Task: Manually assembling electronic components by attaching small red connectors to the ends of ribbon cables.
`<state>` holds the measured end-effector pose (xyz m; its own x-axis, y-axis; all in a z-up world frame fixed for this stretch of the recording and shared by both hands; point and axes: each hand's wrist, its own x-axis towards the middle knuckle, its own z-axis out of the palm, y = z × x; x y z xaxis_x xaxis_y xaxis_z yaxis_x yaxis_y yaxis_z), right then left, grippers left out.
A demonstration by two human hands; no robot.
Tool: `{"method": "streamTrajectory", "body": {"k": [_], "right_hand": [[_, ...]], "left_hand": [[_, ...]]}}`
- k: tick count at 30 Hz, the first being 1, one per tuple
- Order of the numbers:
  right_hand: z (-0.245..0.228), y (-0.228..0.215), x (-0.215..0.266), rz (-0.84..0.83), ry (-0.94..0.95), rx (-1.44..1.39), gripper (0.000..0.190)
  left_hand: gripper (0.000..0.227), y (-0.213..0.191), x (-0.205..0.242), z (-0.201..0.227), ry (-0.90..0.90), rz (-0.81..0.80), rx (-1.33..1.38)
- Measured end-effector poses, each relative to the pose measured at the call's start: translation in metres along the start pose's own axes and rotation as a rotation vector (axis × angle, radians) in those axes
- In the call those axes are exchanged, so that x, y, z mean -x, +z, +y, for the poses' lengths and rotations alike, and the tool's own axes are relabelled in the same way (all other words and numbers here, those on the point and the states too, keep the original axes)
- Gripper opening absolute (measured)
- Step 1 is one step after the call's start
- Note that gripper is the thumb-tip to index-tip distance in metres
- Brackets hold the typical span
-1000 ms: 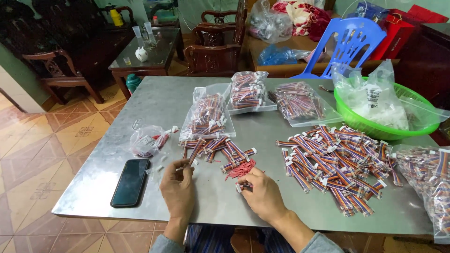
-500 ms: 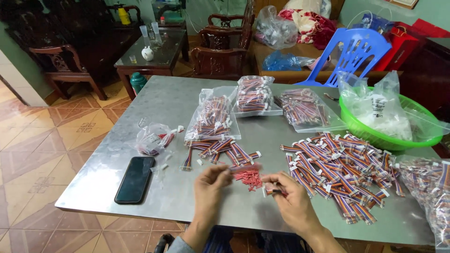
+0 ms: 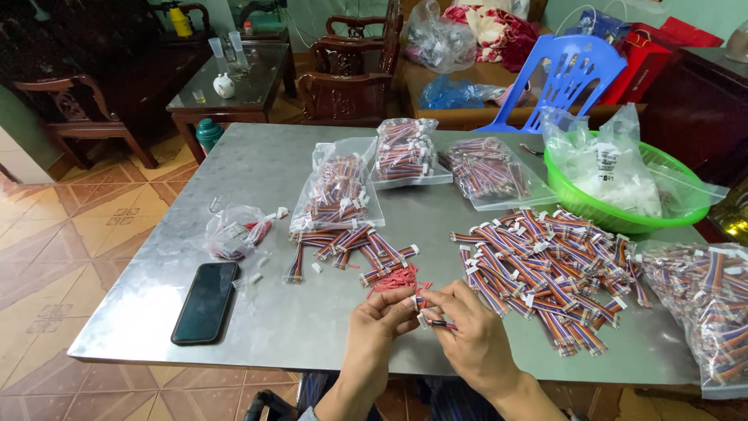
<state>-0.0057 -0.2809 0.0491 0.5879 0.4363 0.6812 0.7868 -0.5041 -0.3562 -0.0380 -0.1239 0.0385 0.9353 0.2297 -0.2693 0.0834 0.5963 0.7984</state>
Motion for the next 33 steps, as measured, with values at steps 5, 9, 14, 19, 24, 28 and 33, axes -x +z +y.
{"method": "streamTrajectory", "body": {"k": [5, 9, 14, 19, 24, 28, 33], "right_hand": [[0.002, 0.009, 0.002, 0.011, 0.052, -0.180, 0.040], [0.008, 0.017, 0.007, -0.115, 0.081, -0.226, 0.057], [0.001, -0.006, -0.008, -0.276, 0.373, -0.255, 0.014], [0.019, 0.009, 0.006, -0.322, 0.270, -0.040, 0.028], [0.019, 0.028, 0.013, -0.246, 0.250, 0.038, 0.025], [0.015, 0.031, 0.015, -0.219, 0.200, 0.005, 0.025], [0.020, 0.035, 0.022, -0.225, 0.102, 0.103, 0.021]], "left_hand": [[0.026, -0.005, -0.004, -0.002, -0.056, -0.080, 0.076], [0.022, -0.015, -0.007, -0.007, -0.077, -0.138, 0.064], [0.025, -0.011, -0.010, -0.010, -0.023, -0.034, 0.069], [0.025, -0.011, -0.011, -0.017, 0.015, -0.029, 0.015], [0.025, -0.011, -0.008, -0.019, 0.021, -0.059, 0.036], [0.019, -0.011, -0.008, -0.022, 0.084, -0.063, -0.063], [0.012, -0.016, -0.016, -0.037, 0.141, -0.068, -0.158]]}}
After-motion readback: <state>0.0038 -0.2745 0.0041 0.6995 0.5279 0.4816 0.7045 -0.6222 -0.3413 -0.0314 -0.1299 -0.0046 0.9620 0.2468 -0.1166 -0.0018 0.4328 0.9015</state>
